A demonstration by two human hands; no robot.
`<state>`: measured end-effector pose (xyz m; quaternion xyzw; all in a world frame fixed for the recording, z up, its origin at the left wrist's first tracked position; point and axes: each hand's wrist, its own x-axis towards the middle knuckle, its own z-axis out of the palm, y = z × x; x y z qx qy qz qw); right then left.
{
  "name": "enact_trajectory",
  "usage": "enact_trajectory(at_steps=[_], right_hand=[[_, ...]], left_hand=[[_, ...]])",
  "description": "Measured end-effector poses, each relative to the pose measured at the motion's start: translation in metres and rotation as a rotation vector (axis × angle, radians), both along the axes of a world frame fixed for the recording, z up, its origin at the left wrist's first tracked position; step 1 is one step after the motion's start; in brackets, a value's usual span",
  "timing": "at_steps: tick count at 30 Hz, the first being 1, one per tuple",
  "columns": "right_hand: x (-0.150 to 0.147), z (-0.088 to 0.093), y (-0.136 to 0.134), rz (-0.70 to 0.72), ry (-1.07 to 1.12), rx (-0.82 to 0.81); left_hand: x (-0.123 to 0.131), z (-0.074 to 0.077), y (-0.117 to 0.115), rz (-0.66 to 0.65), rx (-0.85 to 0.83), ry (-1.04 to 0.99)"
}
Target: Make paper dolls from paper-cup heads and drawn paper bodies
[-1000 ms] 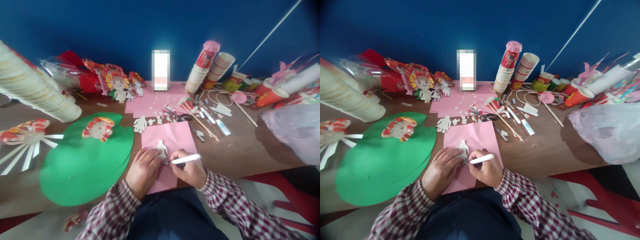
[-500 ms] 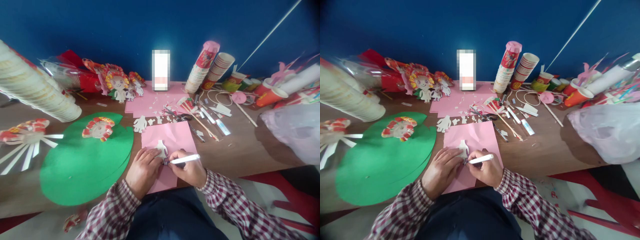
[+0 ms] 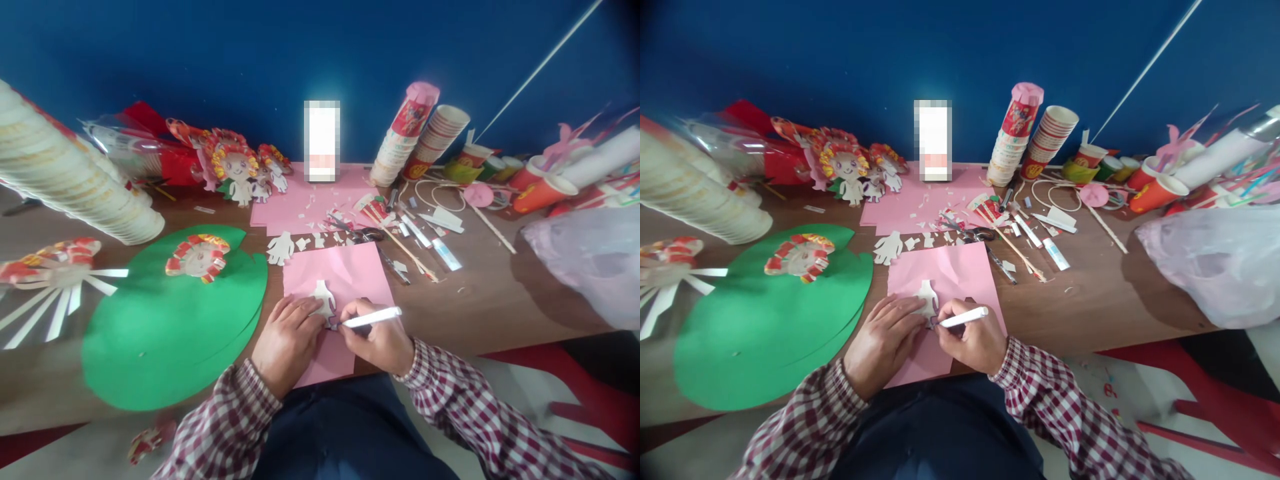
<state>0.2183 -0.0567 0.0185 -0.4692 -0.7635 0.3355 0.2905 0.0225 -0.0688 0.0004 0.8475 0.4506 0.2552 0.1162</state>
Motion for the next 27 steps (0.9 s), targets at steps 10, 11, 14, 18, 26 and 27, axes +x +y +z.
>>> enact_trajectory(at_steps=[10, 11, 14, 18, 26, 27], right_hand=[[0.0035, 0.0002, 0.0020, -0.003, 0.116, -0.154], [0.0032, -0.0001, 0.0016, 0.002, 0.105, -0.131], [0.0022, -0.0004, 0.0005, 0.006, 0.069, -0.052], [0.0016, -0.0011, 0.0007, -0.011, 0.048, -0.016], [0.0020, -0.0005, 0.0003, -0.013, 0.060, -0.038], [0.0026, -0.0006, 0.0002, -0.017, 0.078, -0.067]], left_hand=[[0.0002, -0.0011, -0.0002, 0.005, -0.001, -0.012], [-0.0001, -0.0012, -0.0005, 0.004, 0.000, -0.013], [-0.0010, -0.0017, -0.0009, -0.001, 0.000, -0.012], [-0.0010, -0.0026, 0.0000, -0.011, -0.003, -0.011], [-0.0011, -0.0033, -0.0004, -0.012, -0.004, -0.018], [-0.0011, -0.0033, -0.0006, -0.011, -0.005, -0.019]])
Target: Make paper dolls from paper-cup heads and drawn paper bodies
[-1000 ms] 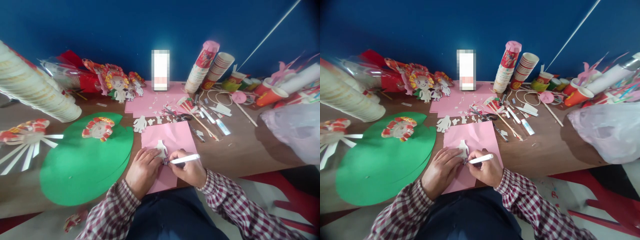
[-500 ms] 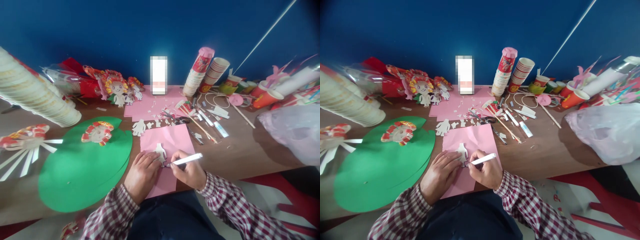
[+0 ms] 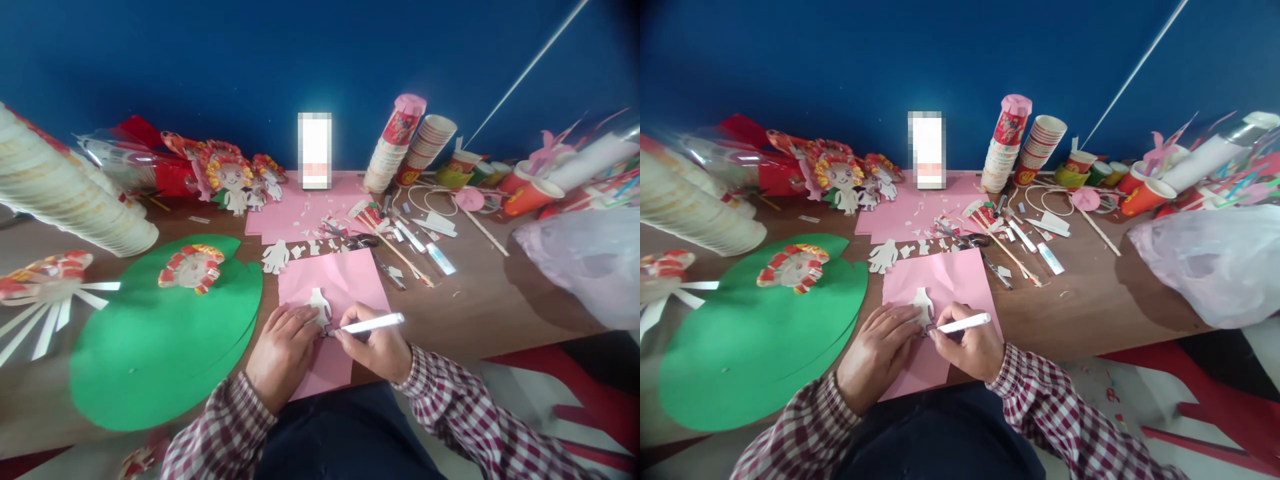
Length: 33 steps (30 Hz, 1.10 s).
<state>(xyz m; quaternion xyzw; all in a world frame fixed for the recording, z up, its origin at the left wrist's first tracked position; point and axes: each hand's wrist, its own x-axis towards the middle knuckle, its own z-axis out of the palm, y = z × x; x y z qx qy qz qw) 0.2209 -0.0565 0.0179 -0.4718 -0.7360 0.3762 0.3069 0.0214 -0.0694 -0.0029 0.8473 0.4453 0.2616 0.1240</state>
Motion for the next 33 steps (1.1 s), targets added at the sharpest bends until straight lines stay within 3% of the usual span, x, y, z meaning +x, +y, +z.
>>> enact_trajectory(at_steps=[14, 33], right_hand=[[0.008, 0.009, -0.001, -0.034, 0.138, -0.072], [-0.006, 0.000, -0.024, -0.131, -0.016, -0.053]], left_hand=[[0.002, 0.001, 0.001, 0.018, 0.019, -0.005], [0.002, 0.001, 0.000, 0.015, 0.007, 0.004]])
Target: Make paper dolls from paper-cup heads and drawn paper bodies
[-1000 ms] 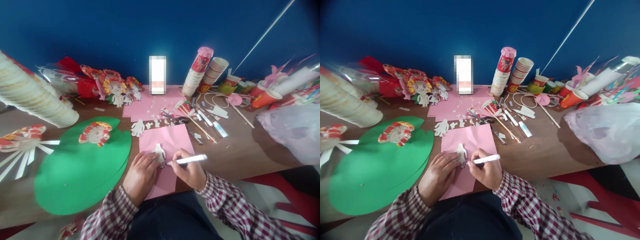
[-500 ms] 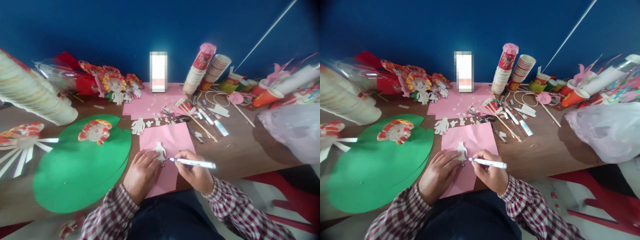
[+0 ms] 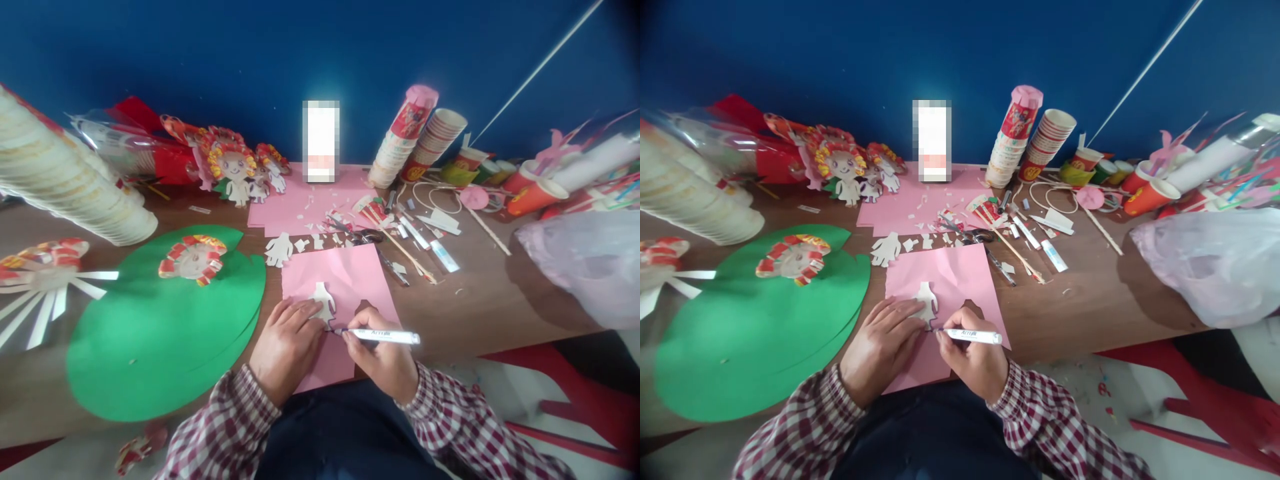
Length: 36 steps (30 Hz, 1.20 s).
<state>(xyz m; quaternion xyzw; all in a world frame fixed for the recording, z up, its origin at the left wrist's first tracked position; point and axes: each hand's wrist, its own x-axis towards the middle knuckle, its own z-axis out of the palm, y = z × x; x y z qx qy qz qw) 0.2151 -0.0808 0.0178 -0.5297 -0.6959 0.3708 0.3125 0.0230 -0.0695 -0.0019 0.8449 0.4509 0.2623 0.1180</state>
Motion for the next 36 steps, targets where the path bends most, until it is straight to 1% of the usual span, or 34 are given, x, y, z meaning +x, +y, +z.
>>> enact_trajectory(at_steps=[5, 11, 16, 19, 25, 28, 30, 32, 34, 36], right_hand=[[-0.001, 0.001, 0.001, 0.007, -0.016, 0.036], [0.001, -0.001, -0.001, -0.008, 0.044, -0.065], [0.005, 0.006, 0.006, 0.008, 0.134, -0.130], [0.008, 0.012, 0.011, -0.003, 0.194, -0.121], [0.011, 0.024, 0.021, 0.087, 0.095, -0.031], [0.011, 0.026, 0.028, 0.104, 0.078, 0.083], [0.009, 0.024, 0.037, 0.133, 0.070, 0.156], [0.007, 0.020, 0.048, 0.173, 0.044, 0.191], [0.004, 0.015, 0.060, 0.209, -0.013, 0.229], [-0.001, 0.010, 0.070, 0.256, -0.074, 0.308]], left_hand=[[-0.001, 0.001, 0.000, 0.004, 0.006, -0.004], [0.000, 0.001, 0.001, 0.007, 0.003, -0.011], [0.000, 0.001, 0.001, 0.003, -0.009, 0.009], [0.000, 0.002, 0.001, -0.007, -0.012, 0.016], [0.001, 0.002, 0.000, 0.026, -0.011, 0.004], [0.001, 0.000, 0.000, 0.036, -0.011, -0.002], [0.001, -0.002, 0.001, 0.026, -0.011, 0.008], [0.001, -0.002, 0.001, 0.021, -0.014, 0.023], [0.001, -0.001, 0.001, 0.030, -0.012, 0.035], [0.002, 0.001, 0.001, 0.041, -0.004, 0.048]])
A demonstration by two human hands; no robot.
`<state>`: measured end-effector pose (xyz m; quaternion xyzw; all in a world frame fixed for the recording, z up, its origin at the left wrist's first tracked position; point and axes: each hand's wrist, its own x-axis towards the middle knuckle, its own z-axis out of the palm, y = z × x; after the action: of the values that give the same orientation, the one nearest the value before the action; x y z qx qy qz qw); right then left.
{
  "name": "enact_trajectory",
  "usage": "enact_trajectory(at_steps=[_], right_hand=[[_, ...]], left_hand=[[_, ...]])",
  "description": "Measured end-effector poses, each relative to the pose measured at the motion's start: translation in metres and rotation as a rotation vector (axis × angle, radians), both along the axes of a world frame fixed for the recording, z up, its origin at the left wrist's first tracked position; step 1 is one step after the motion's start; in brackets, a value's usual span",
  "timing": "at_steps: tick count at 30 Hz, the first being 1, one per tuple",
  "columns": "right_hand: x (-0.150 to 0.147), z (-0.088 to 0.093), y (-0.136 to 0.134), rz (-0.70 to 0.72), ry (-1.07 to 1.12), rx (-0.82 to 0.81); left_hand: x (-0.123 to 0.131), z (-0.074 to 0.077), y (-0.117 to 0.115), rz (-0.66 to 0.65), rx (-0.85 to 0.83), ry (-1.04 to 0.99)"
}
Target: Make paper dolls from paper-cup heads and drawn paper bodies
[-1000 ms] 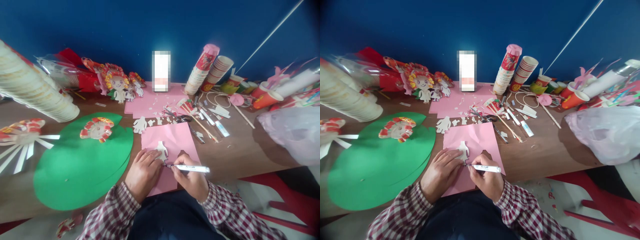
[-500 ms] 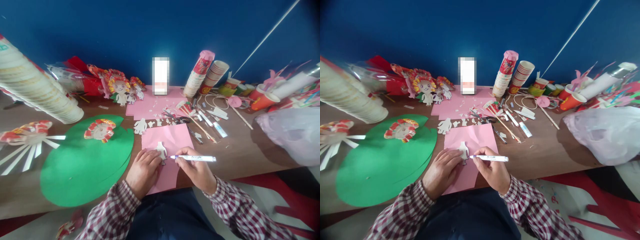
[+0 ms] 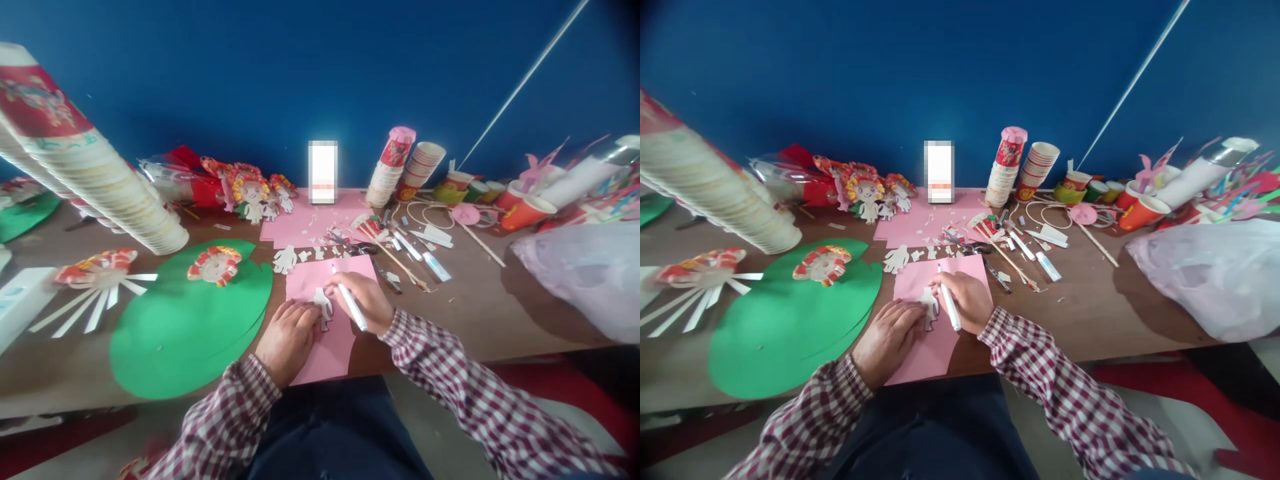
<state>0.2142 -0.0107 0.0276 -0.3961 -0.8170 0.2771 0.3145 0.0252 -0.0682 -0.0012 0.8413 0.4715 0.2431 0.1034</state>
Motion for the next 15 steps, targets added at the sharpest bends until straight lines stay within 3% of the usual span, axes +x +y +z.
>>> enact_trajectory(at_steps=[6, 10, 15], right_hand=[[-0.008, -0.012, 0.008, 0.109, -0.030, 0.061], [-0.006, -0.014, 0.007, 0.093, -0.064, 0.056], [-0.005, -0.017, 0.009, 0.080, -0.121, 0.134]], left_hand=[[0.002, -0.001, -0.001, 0.004, 0.015, 0.056], [0.000, 0.003, 0.000, 0.005, -0.047, 0.137], [-0.005, 0.011, 0.015, -0.108, -0.069, 0.189]])
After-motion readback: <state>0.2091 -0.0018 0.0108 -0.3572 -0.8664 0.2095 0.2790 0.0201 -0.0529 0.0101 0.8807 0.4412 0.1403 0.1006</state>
